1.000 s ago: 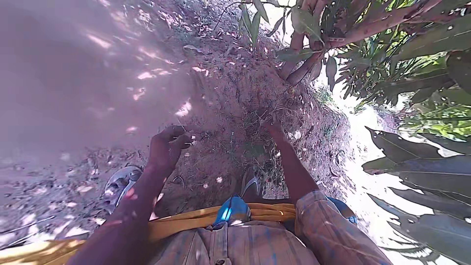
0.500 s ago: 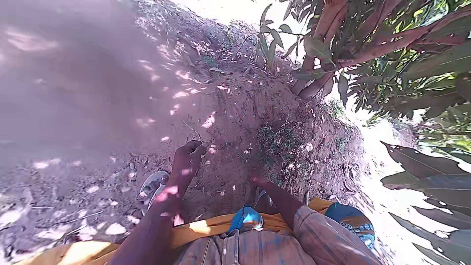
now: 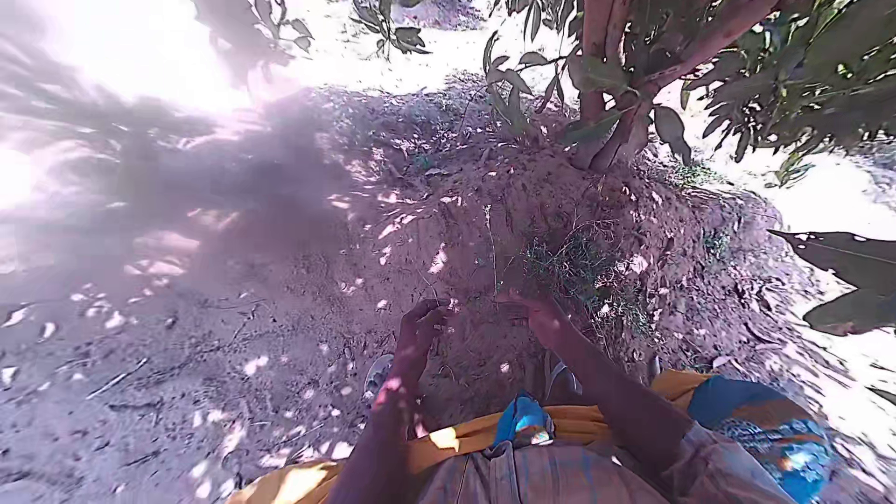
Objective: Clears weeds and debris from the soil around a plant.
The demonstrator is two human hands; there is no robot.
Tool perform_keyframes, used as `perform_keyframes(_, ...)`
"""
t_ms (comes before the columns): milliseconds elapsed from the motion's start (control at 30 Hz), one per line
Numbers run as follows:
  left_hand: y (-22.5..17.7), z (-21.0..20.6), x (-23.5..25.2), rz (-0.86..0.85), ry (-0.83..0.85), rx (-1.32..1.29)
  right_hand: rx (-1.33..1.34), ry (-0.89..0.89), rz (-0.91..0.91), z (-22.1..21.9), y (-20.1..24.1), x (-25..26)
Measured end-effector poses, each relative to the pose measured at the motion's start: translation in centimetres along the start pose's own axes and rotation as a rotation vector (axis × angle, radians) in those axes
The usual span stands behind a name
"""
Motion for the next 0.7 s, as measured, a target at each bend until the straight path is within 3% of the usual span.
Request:
perform_keyframes(100,0.1,-1.4,-0.4,0.055,0.151,0.006,0.064,0.077,-0.017,-0.5,-1.5,0.7)
perform_keyframes(233,0.1,-2.3,-0.5,0.137,0.239,-0.042,0.127,0.115,0.109,-2.1,-1.5,1.3)
perform_keyframes(433,0.4,-2.8,0.0,-0.011,0.31,0.174,-0.025,0.186,0.216,-3.0,-2.6,1.1)
perform_keyframes(700,0.1,-2.7,-0.1,0.007,0.293,0.275,0.211,-0.221,0.134,2.8,-1.7,5.2)
Point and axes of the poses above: each hand's wrist, its own x-axis towards the middle knuckle, its own z-axis out of the back of the hand, y = z × x, the point moved 5 cm from there along x, towards the middle knuckle, and after that the axes turned 3 degrees about x, right-handed, at the moved point
